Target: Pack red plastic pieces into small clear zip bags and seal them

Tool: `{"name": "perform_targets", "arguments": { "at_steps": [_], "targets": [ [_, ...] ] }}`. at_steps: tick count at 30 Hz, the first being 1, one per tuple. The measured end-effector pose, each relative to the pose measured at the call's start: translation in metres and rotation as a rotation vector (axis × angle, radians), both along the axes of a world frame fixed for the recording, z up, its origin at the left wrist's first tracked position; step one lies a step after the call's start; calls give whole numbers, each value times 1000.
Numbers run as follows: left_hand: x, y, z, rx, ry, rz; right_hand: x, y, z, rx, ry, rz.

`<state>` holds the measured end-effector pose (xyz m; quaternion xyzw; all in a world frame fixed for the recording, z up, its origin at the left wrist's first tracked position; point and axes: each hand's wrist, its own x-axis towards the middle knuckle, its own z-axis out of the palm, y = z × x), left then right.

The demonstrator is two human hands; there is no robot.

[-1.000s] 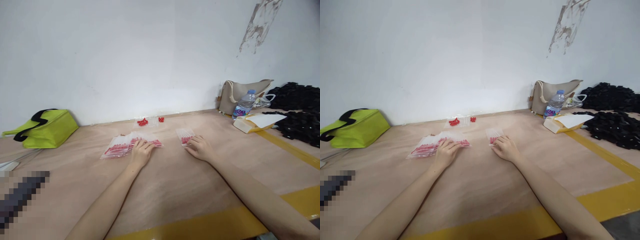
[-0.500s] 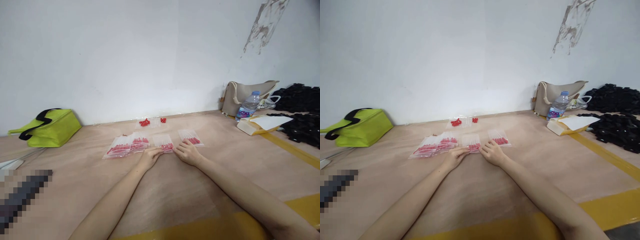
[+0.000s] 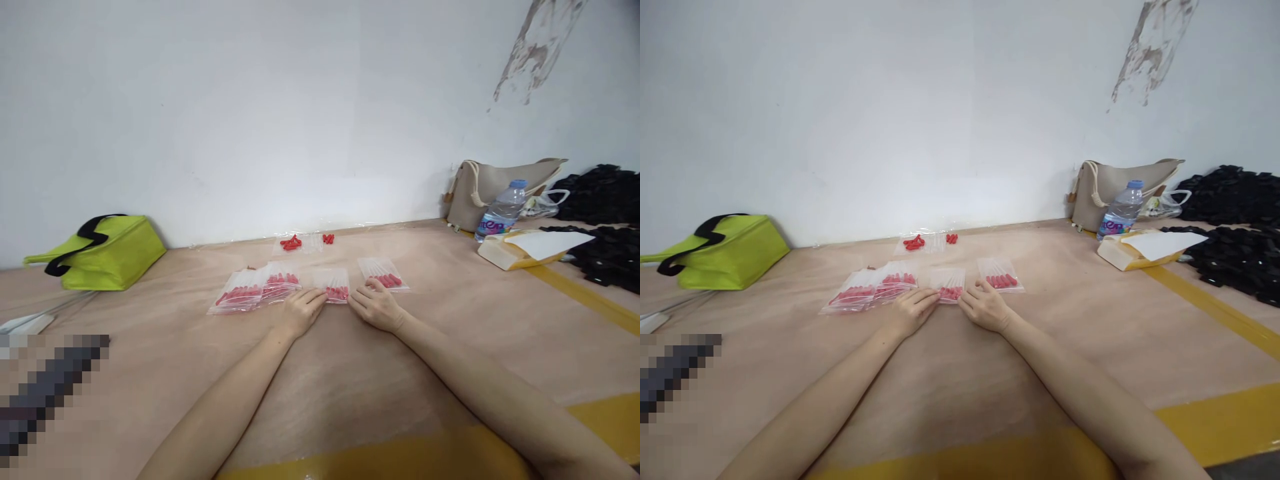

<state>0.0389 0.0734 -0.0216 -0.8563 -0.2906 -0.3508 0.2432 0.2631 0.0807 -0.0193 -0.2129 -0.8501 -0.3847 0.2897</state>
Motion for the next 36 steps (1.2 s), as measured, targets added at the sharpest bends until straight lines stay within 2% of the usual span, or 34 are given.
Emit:
{"name": "perform_targets", "arguments": {
  "at_steps": [9, 17, 27, 36],
  "targets": [
    [22, -3, 0, 109, 3, -79, -15, 1, -12, -138, 113, 14],
    [19, -2, -1, 125, 78, -98, -17, -3, -11, -158, 138, 43],
    [19, -5, 2, 71, 123, -82, -19, -5, -12, -206, 157, 47],
    [2, -2, 6, 141, 120, -32, -5, -4, -6, -195, 206, -3]
  ]
}}
